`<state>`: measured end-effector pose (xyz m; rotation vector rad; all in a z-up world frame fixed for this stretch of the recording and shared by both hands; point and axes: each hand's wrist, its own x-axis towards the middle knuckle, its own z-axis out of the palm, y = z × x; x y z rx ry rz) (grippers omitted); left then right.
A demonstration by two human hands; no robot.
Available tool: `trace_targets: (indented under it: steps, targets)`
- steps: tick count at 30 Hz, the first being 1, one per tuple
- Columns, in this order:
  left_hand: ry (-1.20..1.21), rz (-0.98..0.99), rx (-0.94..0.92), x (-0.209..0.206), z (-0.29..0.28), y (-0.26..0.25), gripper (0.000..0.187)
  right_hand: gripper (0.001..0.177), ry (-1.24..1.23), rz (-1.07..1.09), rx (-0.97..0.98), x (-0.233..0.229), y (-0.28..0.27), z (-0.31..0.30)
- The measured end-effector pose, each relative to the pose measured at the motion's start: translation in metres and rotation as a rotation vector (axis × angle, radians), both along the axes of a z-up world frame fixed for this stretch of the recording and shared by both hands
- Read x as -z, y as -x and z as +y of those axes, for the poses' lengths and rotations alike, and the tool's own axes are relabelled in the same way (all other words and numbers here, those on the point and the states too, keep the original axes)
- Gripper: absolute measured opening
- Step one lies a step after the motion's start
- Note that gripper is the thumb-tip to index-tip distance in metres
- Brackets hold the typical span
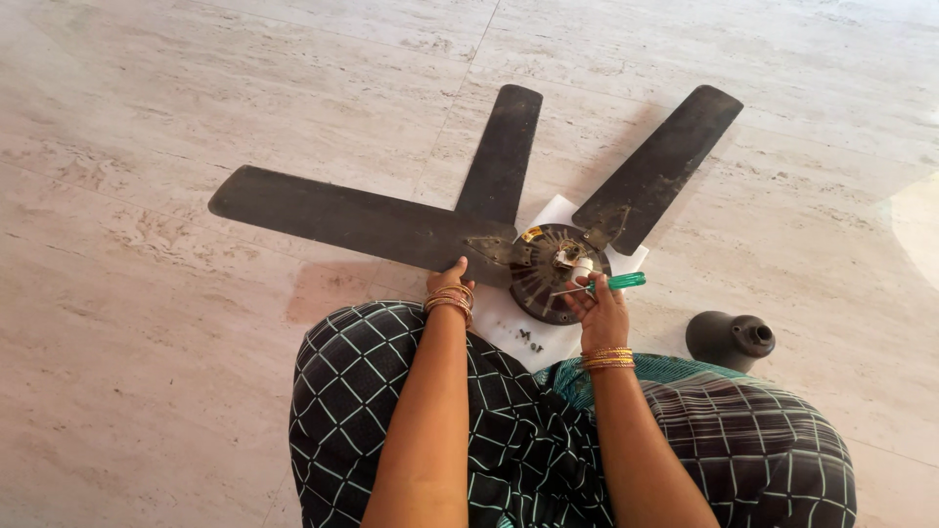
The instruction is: The person sits on the floor and uses a green screwdriver to attach three fan blades to the fan motor hub. They align each blade and tighten the screws to secure it in place.
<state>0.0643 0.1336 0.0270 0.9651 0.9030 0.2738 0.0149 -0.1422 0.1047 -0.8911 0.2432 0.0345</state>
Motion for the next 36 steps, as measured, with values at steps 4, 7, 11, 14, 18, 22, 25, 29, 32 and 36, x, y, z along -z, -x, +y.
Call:
trace_targets:
  steps: [4,7,11,14,18,22,25,29,32,36]
  targets:
    - [0.114,0.245,0.078,0.003,0.012,-0.003,0.05,0.011,-0.001,0.007,-0.02,0.007,-0.001,0.001]
    - [0.164,0.307,0.155,-0.002,0.023,0.001,0.051,0.011,0.003,-0.003,-0.044,0.015,0.0,0.0]
    - [0.221,0.383,0.255,-0.01,0.034,0.0,0.046,0.013,0.074,-0.003,-0.064,0.022,-0.001,0.003]
    - [0.205,0.43,0.293,-0.013,0.034,0.0,0.046,0.016,0.304,0.017,0.014,0.018,-0.001,0.008]
    - [0.173,0.447,0.3,-0.022,0.029,-0.005,0.049,0.031,0.733,0.091,0.008,0.0,0.003,0.012]
    - [0.24,0.418,0.161,-0.017,0.021,-0.007,0.054,0.049,1.256,-0.077,0.174,-0.022,0.003,0.016]
    - [0.271,0.308,-0.014,-0.001,0.011,-0.013,0.059,0.069,1.571,-0.15,0.209,-0.037,-0.006,0.024]
    - [0.246,0.016,-0.137,0.023,-0.011,-0.024,0.052,0.079,1.721,-0.083,0.013,-0.055,-0.018,0.029]
    - [0.151,0.026,-0.035,0.03,-0.024,-0.028,0.054,0.077,1.799,-0.062,-0.116,-0.058,-0.029,0.025]
    - [0.174,0.059,0.104,0.024,-0.037,-0.028,0.049,0.068,1.91,-0.188,-0.201,-0.048,-0.043,0.01]
